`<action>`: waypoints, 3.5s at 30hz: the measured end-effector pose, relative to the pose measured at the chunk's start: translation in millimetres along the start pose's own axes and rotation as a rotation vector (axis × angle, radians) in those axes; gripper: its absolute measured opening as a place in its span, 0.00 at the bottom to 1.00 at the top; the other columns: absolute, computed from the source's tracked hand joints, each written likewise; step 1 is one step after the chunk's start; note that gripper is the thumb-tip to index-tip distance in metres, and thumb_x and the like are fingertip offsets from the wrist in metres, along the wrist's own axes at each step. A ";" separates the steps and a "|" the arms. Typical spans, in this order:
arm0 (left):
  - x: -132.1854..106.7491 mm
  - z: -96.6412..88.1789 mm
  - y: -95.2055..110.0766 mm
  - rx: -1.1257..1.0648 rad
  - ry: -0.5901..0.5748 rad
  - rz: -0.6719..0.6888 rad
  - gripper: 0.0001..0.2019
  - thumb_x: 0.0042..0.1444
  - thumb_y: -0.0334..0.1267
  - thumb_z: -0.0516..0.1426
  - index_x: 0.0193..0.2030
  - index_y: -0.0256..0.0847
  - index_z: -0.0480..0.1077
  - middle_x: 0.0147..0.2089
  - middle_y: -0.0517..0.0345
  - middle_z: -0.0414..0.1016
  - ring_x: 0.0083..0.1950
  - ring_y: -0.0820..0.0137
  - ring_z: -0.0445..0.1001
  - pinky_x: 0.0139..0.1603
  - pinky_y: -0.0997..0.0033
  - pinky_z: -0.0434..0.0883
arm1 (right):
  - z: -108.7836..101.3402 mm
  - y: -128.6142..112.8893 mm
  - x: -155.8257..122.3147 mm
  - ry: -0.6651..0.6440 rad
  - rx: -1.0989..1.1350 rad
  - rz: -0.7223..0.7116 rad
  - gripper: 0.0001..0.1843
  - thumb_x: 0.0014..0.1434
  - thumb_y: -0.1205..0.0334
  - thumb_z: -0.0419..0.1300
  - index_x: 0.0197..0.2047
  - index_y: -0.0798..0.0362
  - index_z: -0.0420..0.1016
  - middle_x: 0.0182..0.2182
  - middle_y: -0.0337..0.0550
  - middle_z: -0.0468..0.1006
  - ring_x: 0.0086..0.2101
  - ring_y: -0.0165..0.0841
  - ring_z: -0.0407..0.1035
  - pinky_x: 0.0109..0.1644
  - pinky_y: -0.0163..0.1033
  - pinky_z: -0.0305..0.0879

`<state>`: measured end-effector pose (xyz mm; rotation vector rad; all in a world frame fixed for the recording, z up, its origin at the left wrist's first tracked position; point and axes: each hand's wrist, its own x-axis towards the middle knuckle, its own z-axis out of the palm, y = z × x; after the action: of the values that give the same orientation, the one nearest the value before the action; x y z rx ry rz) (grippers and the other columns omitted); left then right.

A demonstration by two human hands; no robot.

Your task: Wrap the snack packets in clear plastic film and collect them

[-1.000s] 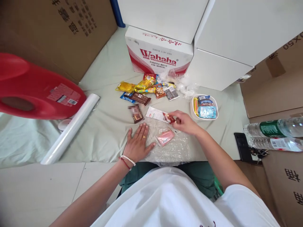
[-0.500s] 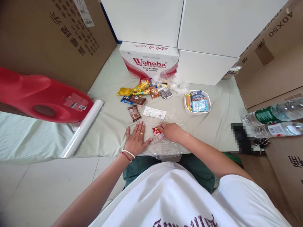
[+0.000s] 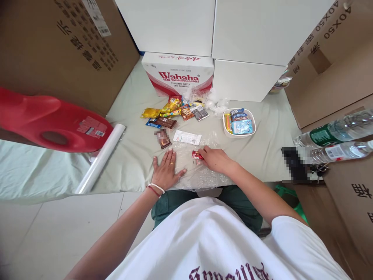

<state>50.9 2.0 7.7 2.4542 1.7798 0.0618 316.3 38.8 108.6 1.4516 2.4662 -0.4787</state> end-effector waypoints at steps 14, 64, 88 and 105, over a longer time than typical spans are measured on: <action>-0.4 -2.0 0.8 -0.028 0.004 -0.007 0.43 0.68 0.64 0.43 0.79 0.32 0.48 0.81 0.34 0.46 0.81 0.47 0.49 0.77 0.29 0.36 | 21.5 24.4 -1.9 0.103 -0.083 -0.147 0.27 0.72 0.55 0.56 0.70 0.53 0.66 0.62 0.59 0.71 0.70 0.52 0.51 0.72 0.62 0.42; -1.0 2.8 -6.6 -0.130 -0.019 0.054 0.53 0.59 0.71 0.52 0.80 0.32 0.47 0.82 0.35 0.41 0.82 0.42 0.42 0.75 0.25 0.25 | 46.6 -18.9 16.4 0.149 -0.002 -0.224 0.39 0.73 0.44 0.52 0.79 0.53 0.50 0.76 0.59 0.51 0.74 0.52 0.42 0.74 0.73 0.37; -66.4 -9.5 -22.4 -0.259 0.092 0.242 0.30 0.56 0.43 0.58 0.67 0.46 0.71 0.78 0.49 0.59 0.83 0.46 0.42 0.79 0.29 0.35 | 117.2 33.5 -97.5 0.366 0.199 -0.231 0.18 0.71 0.64 0.55 0.60 0.48 0.78 0.67 0.55 0.70 0.67 0.46 0.62 0.70 0.65 0.62; -8.3 -5.6 -40.4 -0.485 0.306 -0.403 0.11 0.60 0.47 0.58 0.31 0.45 0.72 0.48 0.50 0.82 0.69 0.50 0.68 0.73 0.36 0.57 | 24.4 80.0 8.7 0.170 0.463 0.106 0.20 0.68 0.59 0.56 0.58 0.55 0.79 0.37 0.44 0.83 0.35 0.36 0.75 0.41 0.39 0.69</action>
<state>9.6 6.9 9.0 1.7930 2.0383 0.7685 383.4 72.4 70.5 1.8507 2.4957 -0.9930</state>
